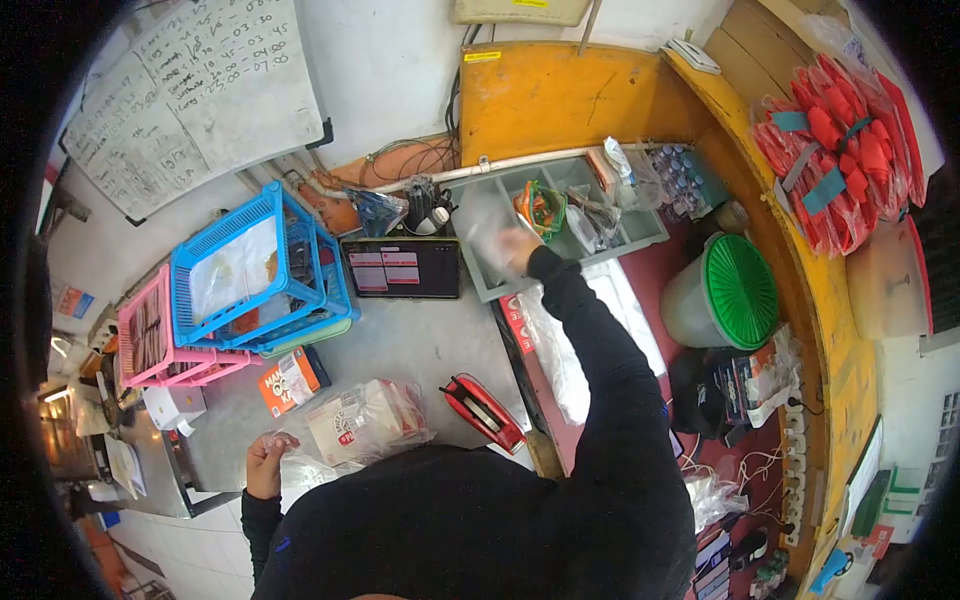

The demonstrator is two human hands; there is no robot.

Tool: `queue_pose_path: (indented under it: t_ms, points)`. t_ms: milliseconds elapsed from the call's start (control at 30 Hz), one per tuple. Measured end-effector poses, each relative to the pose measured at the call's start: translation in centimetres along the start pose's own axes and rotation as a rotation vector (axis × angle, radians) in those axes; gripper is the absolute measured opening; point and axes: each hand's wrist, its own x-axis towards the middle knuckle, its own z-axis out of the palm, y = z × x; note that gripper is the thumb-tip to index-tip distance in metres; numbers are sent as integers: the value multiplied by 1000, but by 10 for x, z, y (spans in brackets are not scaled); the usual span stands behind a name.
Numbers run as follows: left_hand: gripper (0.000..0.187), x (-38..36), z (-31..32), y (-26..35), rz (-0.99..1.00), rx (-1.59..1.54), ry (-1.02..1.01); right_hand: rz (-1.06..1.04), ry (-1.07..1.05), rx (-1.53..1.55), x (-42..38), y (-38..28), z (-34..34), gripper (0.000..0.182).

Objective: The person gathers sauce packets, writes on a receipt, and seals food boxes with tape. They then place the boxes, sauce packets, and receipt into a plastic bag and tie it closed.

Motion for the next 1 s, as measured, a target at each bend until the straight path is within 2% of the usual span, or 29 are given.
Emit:
queue_pose_path:
  t_ms: [33, 67, 167, 300, 333, 367, 467, 500, 533, 567, 600, 633, 667, 733, 767, 800, 833, 867, 933, 967, 1000]
  points:
    - [17, -1, 0, -1, -2, 4, 5, -206, -220, -117, 8, -32, -4, 19]
    - [16, -2, 0, -2, 8, -10, 3, 97, -313, -281, 2, -67, -1, 22]
    - [13, -7, -4, -5, 18, -36, -8, 522, -338, -402, 13, -41, 54, 29]
    - [14, -7, -17, -17, 69, -50, -12, 620, -164, -436, 30, 5, 75, 27]
    - [15, -7, -22, -24, 90, -53, 1, 662, 7, -557, 34, -37, 42, 29]
    - [15, -8, -28, -29, 106, -55, 16, 592, -173, -650, 30, -75, -14, 30]
    - [20, -13, -30, -37, 30, -197, 24, 460, 308, -784, 35, -151, -69, 23]
    - [23, -14, -29, -37, -6, -201, 44, 316, 490, -659, 29, -223, -80, 22]
    - [29, -16, -30, -38, -13, -279, 20, -27, 706, -480, 25, -291, -80, 20]
    - [36, -16, -31, -38, -8, -360, -2, -55, 570, -430, 17, -357, -67, 19]
    - [37, -15, -32, -41, 15, -417, -7, -212, 500, -466, 4, -393, -31, 16]
    - [39, -16, -34, -45, 42, -472, -18, -212, 218, -489, -11, -422, 14, 15]
    - [39, -18, -37, -46, 33, -508, -13, -376, 106, -524, -29, -462, 55, 16]
    - [39, -21, -43, -48, 28, -587, -11, -683, -149, -92, -49, -499, 137, 10]
    - [39, -22, -50, -53, 61, -504, -66, -702, -304, -162, -52, -509, 176, 10]
    - [38, -23, -56, -61, 92, -419, -121, -606, -571, -349, -51, -514, 216, 15]
    - [37, -27, -60, -66, 123, -333, -177, -527, -732, -279, -49, -510, 246, 20]
    - [34, -35, -60, -61, 109, -319, -189, -483, -700, -234, -53, -498, 278, 21]
    - [33, -41, -62, -64, 165, -318, -192, -523, -731, -243, -48, -492, 302, 24]
    - [33, -44, -68, -66, 193, -315, -196, -607, -793, -297, -39, -481, 304, 25]
    - [27, -50, -80, -58, 109, -218, -218, -569, -964, -379, -29, -513, 255, 27]
